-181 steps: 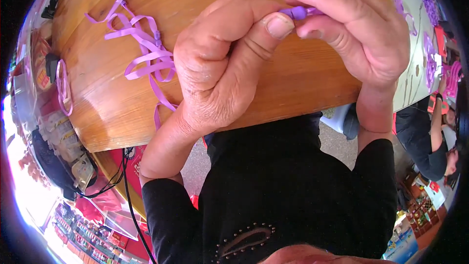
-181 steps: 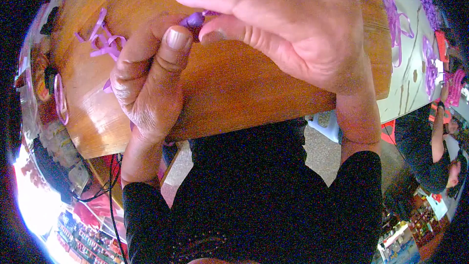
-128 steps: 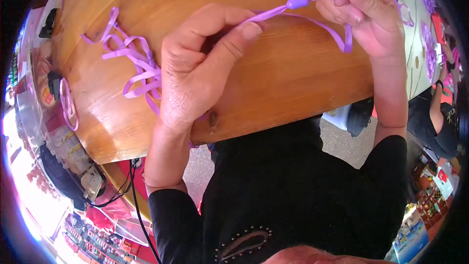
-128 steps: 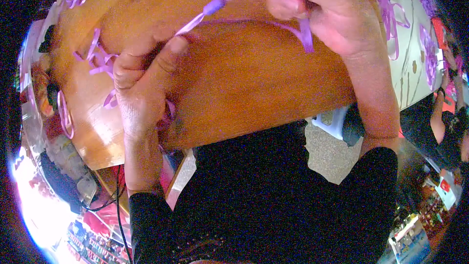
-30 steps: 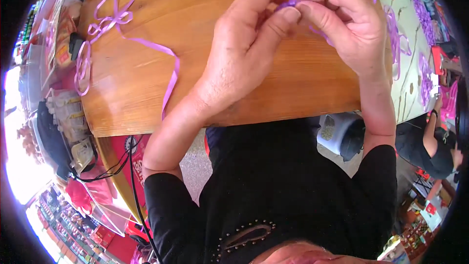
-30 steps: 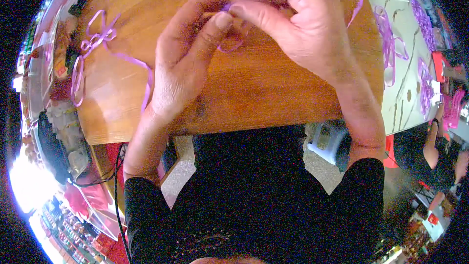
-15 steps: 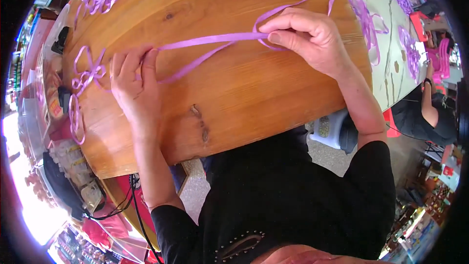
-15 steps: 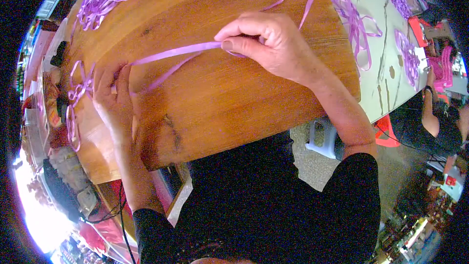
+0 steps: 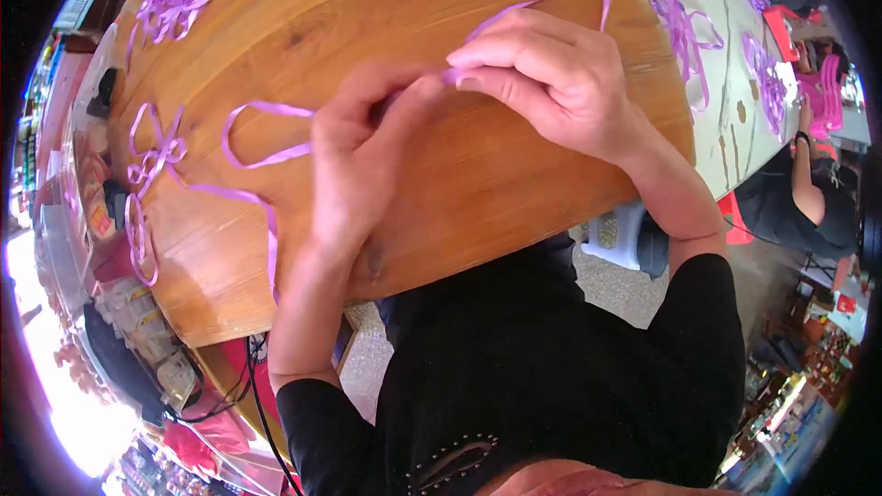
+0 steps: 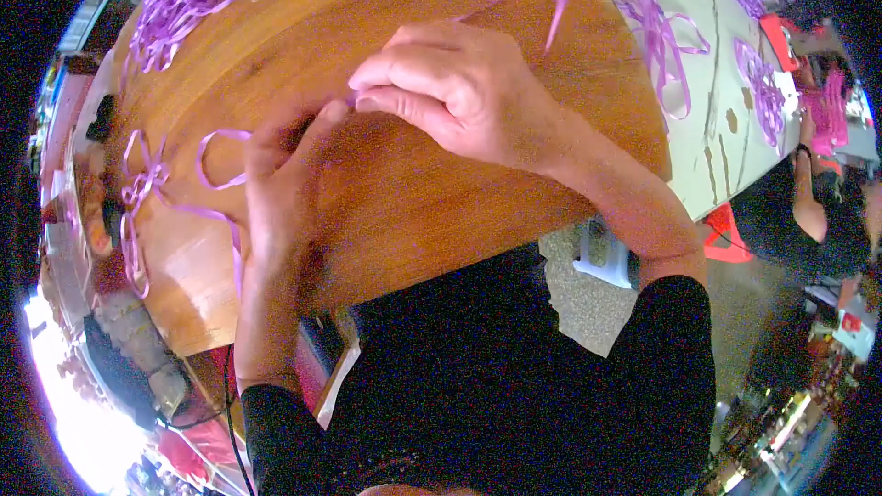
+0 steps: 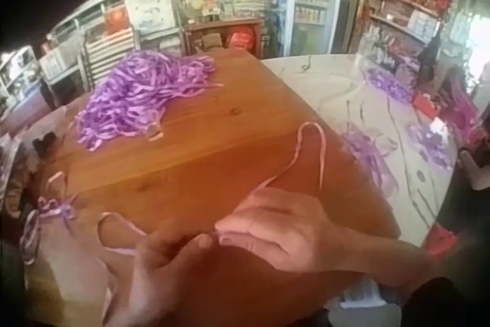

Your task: The person ties knots in purple ribbons by hand, creating a series of loops and attaching small purple plastic clips to the ends.

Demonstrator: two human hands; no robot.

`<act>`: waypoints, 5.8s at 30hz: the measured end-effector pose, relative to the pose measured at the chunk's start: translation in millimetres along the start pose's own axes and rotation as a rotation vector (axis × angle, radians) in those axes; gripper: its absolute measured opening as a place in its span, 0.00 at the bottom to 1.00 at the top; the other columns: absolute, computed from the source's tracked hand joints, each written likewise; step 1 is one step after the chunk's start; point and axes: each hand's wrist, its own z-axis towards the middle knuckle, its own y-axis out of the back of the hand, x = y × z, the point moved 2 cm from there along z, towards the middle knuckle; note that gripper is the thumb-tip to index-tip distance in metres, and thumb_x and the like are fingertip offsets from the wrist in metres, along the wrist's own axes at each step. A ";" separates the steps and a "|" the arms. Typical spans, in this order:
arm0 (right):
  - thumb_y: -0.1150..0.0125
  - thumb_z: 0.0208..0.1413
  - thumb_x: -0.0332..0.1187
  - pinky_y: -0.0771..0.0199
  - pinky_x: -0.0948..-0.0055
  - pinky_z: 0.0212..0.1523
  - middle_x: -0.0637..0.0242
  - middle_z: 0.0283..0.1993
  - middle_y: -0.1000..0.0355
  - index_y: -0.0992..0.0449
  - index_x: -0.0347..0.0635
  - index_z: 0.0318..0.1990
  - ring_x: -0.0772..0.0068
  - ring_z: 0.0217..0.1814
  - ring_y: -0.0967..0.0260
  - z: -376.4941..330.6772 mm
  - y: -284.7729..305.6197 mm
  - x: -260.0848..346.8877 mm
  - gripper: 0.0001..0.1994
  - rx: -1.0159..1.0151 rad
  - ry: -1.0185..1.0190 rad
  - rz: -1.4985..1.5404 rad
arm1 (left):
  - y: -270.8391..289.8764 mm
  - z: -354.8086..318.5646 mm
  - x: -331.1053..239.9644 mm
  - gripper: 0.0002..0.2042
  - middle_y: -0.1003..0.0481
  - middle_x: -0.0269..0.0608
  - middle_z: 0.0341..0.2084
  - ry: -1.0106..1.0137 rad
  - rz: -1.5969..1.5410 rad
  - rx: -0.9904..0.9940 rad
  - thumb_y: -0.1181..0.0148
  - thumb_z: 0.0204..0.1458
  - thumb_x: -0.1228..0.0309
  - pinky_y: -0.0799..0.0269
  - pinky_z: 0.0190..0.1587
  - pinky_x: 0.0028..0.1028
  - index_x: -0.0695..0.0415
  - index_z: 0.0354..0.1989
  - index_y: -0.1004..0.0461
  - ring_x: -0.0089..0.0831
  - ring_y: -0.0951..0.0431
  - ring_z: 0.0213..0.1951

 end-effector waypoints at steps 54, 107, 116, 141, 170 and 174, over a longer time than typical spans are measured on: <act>0.39 0.45 0.23 0.29 0.73 0.33 0.65 0.34 0.28 0.23 0.42 0.38 0.67 0.35 0.30 -16.7 -8.9 -16.2 0.10 -0.032 -0.039 -0.072 | 12.8 -1.3 12.0 0.03 0.31 0.26 0.21 0.034 0.063 -0.249 0.42 0.51 0.75 0.43 0.26 0.15 0.61 0.31 0.25 0.13 0.36 0.25; 0.38 0.45 0.24 0.36 0.74 0.42 0.63 0.34 0.30 0.24 0.33 0.30 0.70 0.41 0.34 -22.2 9.2 0.0 0.05 0.272 -0.693 0.442 | 2.3 9.0 18.9 0.03 0.25 0.38 0.23 -0.611 0.070 -0.033 0.37 0.44 0.76 0.30 0.32 0.24 0.60 0.28 0.24 0.26 0.26 0.28; 0.45 0.53 0.26 0.46 0.65 0.62 0.56 0.53 0.33 0.30 0.33 0.50 0.65 0.56 0.39 -71.1 -1.6 -45.1 0.16 0.138 -0.747 1.063 | -7.2 5.1 28.8 0.03 0.27 0.33 0.20 -0.289 -0.601 -0.019 0.39 0.44 0.79 0.31 0.29 0.19 0.61 0.25 0.28 0.19 0.28 0.26; 0.46 0.55 0.21 0.27 0.75 0.44 0.57 0.45 0.29 0.27 0.31 0.46 0.65 0.44 0.29 -27.4 -14.2 -6.7 0.12 0.232 -0.129 -0.217 | -20.4 6.5 36.9 0.06 0.29 0.44 0.22 -0.442 -0.328 -0.251 0.35 0.36 0.74 0.31 0.29 0.28 0.62 0.20 0.26 0.35 0.27 0.28; 0.50 0.54 0.20 0.30 0.63 0.45 0.54 0.42 0.30 0.29 0.30 0.46 0.56 0.45 0.32 -19.4 -3.0 -4.3 0.12 0.427 0.129 -0.367 | -11.4 1.6 29.3 0.05 0.27 0.55 0.22 -0.388 0.058 -0.153 0.41 0.37 0.75 0.29 0.30 0.38 0.63 0.22 0.25 0.48 0.25 0.28; 0.52 0.52 0.19 0.31 0.55 0.43 0.54 0.40 0.30 0.29 0.29 0.45 0.54 0.41 0.32 -6.2 -7.7 -4.2 0.13 0.478 0.389 -0.419 | -11.0 14.3 47.1 0.05 0.25 0.53 0.22 -0.433 0.088 -0.181 0.41 0.38 0.75 0.28 0.30 0.36 0.63 0.24 0.23 0.45 0.24 0.27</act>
